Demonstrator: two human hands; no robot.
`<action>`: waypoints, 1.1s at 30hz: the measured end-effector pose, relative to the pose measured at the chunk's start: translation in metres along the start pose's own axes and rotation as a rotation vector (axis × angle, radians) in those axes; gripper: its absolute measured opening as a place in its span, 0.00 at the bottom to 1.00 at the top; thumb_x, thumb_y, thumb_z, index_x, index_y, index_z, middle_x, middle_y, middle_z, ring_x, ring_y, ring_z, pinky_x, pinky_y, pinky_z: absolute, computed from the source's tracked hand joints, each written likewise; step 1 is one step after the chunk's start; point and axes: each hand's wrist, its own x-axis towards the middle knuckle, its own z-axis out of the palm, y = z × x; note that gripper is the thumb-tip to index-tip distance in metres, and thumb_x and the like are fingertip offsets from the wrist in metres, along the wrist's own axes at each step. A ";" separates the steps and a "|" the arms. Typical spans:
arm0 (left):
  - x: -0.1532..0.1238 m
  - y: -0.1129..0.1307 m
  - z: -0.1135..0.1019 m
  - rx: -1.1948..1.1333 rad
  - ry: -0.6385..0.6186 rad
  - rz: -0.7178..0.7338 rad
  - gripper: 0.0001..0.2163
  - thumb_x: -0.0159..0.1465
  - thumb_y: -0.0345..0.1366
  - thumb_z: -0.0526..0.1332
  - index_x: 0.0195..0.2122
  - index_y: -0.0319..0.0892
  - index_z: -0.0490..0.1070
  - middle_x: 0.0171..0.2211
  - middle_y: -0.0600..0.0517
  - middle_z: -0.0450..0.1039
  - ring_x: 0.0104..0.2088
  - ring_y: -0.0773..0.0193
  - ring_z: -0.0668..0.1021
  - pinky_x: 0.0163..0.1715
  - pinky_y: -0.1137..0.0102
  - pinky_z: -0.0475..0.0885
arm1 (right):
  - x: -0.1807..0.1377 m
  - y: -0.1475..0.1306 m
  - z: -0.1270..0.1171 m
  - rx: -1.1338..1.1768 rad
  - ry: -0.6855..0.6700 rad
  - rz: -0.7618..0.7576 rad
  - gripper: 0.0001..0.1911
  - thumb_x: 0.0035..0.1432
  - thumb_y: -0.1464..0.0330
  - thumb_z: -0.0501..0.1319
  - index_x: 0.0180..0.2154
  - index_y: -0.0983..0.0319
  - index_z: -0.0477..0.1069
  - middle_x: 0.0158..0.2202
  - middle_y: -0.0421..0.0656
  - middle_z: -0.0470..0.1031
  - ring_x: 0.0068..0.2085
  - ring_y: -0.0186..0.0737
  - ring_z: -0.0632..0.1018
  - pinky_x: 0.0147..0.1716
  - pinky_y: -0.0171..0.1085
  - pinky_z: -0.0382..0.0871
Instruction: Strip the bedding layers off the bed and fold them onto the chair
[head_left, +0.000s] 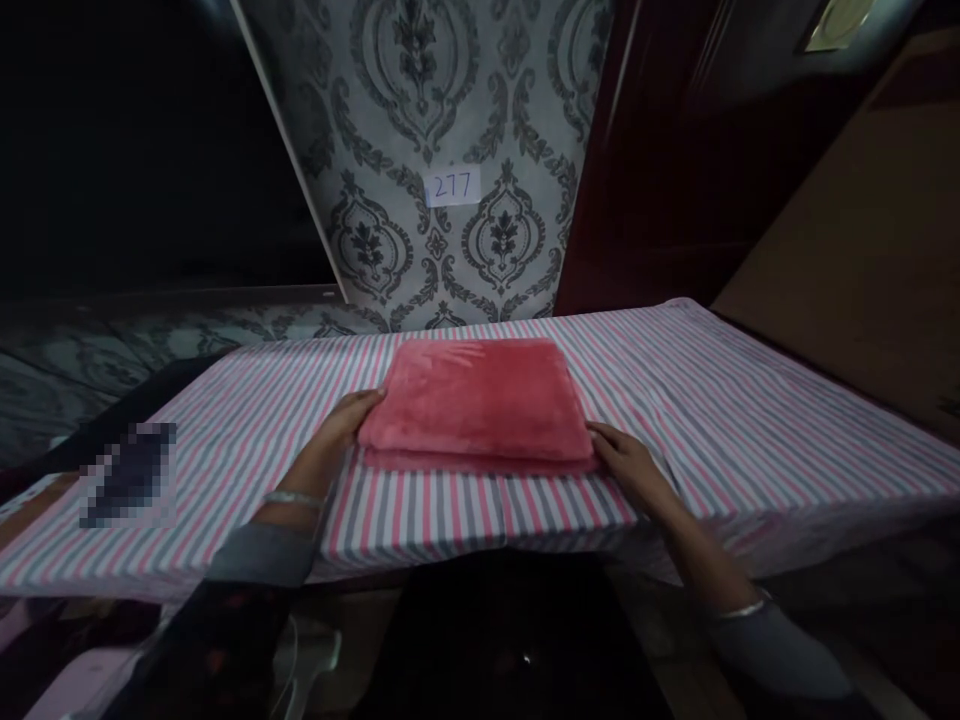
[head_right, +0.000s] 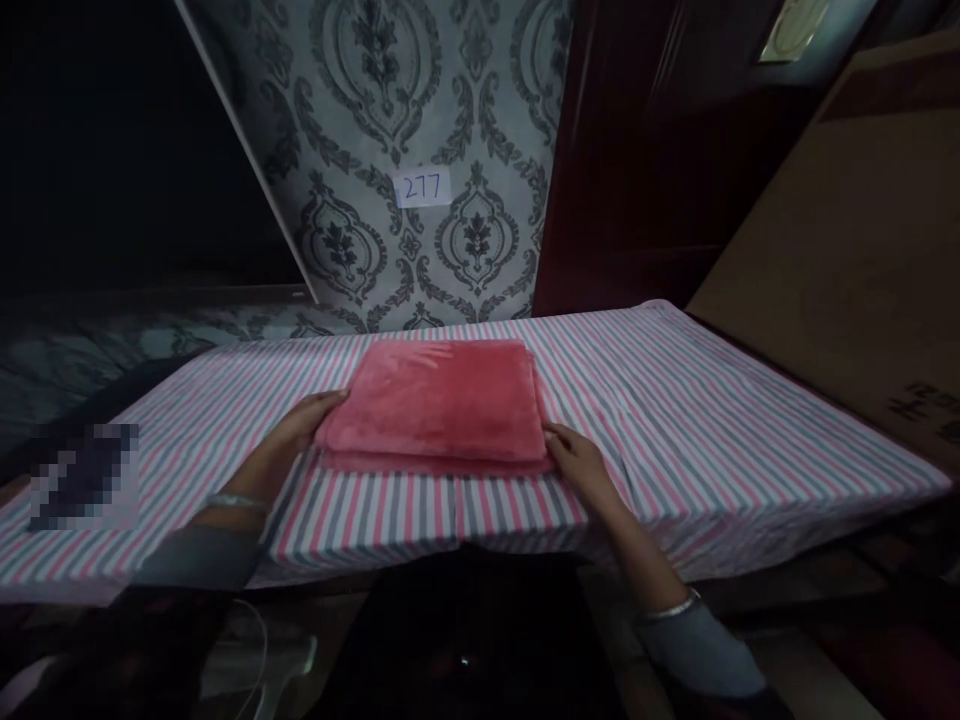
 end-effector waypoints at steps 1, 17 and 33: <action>-0.004 -0.009 -0.002 0.007 -0.008 0.018 0.25 0.35 0.49 0.78 0.30 0.39 0.78 0.31 0.44 0.82 0.34 0.53 0.82 0.36 0.64 0.77 | -0.005 0.012 0.001 0.011 0.000 0.005 0.24 0.55 0.49 0.60 0.43 0.59 0.80 0.34 0.45 0.79 0.32 0.44 0.76 0.31 0.41 0.72; -0.066 -0.058 -0.010 0.166 -0.058 0.277 0.22 0.55 0.54 0.68 0.42 0.41 0.78 0.46 0.46 0.78 0.50 0.53 0.76 0.56 0.62 0.67 | -0.019 0.009 0.013 -0.092 0.028 -0.257 0.20 0.54 0.48 0.64 0.33 0.58 0.80 0.43 0.48 0.73 0.46 0.49 0.75 0.46 0.44 0.73; -0.065 -0.070 -0.010 0.248 0.082 0.334 0.25 0.58 0.62 0.62 0.39 0.43 0.79 0.53 0.45 0.73 0.58 0.51 0.71 0.64 0.61 0.60 | -0.024 0.020 0.008 0.067 0.083 -0.123 0.23 0.54 0.45 0.63 0.30 0.58 0.78 0.39 0.45 0.73 0.42 0.44 0.73 0.45 0.41 0.69</action>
